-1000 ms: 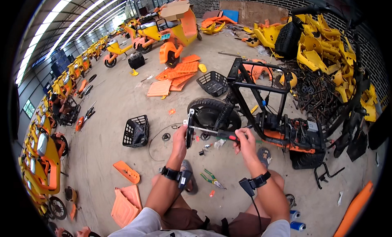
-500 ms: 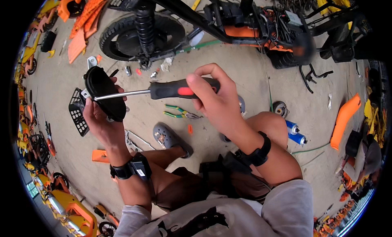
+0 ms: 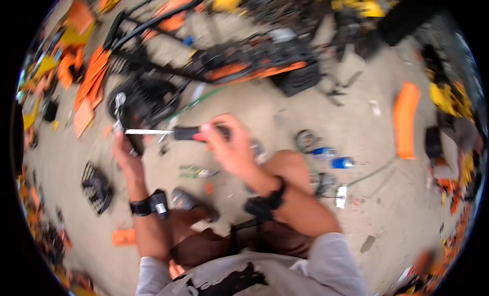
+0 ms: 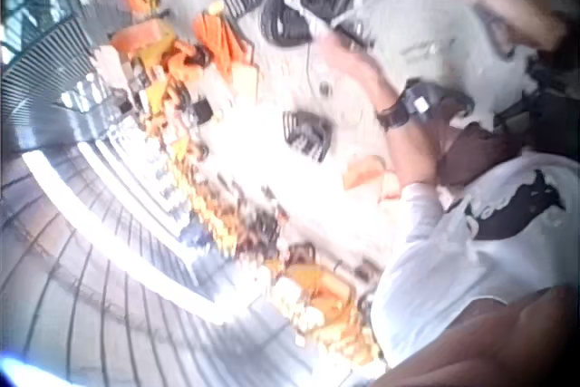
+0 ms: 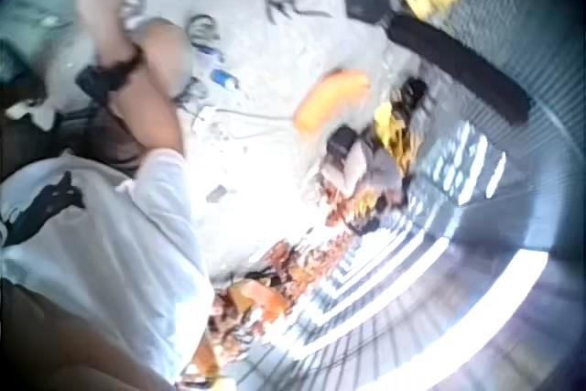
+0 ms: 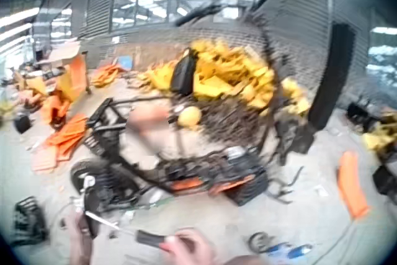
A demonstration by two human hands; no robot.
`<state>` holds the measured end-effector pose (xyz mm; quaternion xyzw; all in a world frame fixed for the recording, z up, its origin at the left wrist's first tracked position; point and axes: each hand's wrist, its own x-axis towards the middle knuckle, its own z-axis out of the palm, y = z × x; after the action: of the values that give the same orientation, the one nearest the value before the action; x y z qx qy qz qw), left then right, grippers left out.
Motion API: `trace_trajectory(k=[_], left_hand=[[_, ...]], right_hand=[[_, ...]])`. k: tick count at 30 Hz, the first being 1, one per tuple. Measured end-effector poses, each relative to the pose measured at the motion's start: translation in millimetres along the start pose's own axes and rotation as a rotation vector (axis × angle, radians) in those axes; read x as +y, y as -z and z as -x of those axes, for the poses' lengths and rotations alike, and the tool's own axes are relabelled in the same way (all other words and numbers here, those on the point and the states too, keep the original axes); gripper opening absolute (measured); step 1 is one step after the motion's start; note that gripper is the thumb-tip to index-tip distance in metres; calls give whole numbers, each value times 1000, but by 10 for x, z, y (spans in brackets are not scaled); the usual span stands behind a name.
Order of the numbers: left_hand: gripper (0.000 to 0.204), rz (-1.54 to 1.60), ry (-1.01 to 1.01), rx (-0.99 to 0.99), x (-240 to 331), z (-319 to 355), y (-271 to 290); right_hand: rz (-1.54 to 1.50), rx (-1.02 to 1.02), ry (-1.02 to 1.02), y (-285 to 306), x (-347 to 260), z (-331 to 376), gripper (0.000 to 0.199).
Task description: The person assembles components of a small electric scooter by hand and with a screwdriver, attaching a plastic panel to the frame near the rear wheel.
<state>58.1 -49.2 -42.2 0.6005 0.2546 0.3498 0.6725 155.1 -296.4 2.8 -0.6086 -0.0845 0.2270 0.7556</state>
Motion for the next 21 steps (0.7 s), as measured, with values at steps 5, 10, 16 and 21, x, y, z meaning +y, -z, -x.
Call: trace_trajectory(k=[5,10,16,21], left_hand=[[48,391,134,-131,-253,-229,-75],[55,226,65,-14,-443,-251,184],[54,205,37,-28,-95,-27,-107],[47,-12,103,153,-87,-85,-8]], right_hand=[[-91,-81,152,66,133,-198,18],[-14,-15,290,-92,235,-262,31],[-212,-52,-37,-2,176,-261,35],[-9,-60,232,-170,61,-176,29]])
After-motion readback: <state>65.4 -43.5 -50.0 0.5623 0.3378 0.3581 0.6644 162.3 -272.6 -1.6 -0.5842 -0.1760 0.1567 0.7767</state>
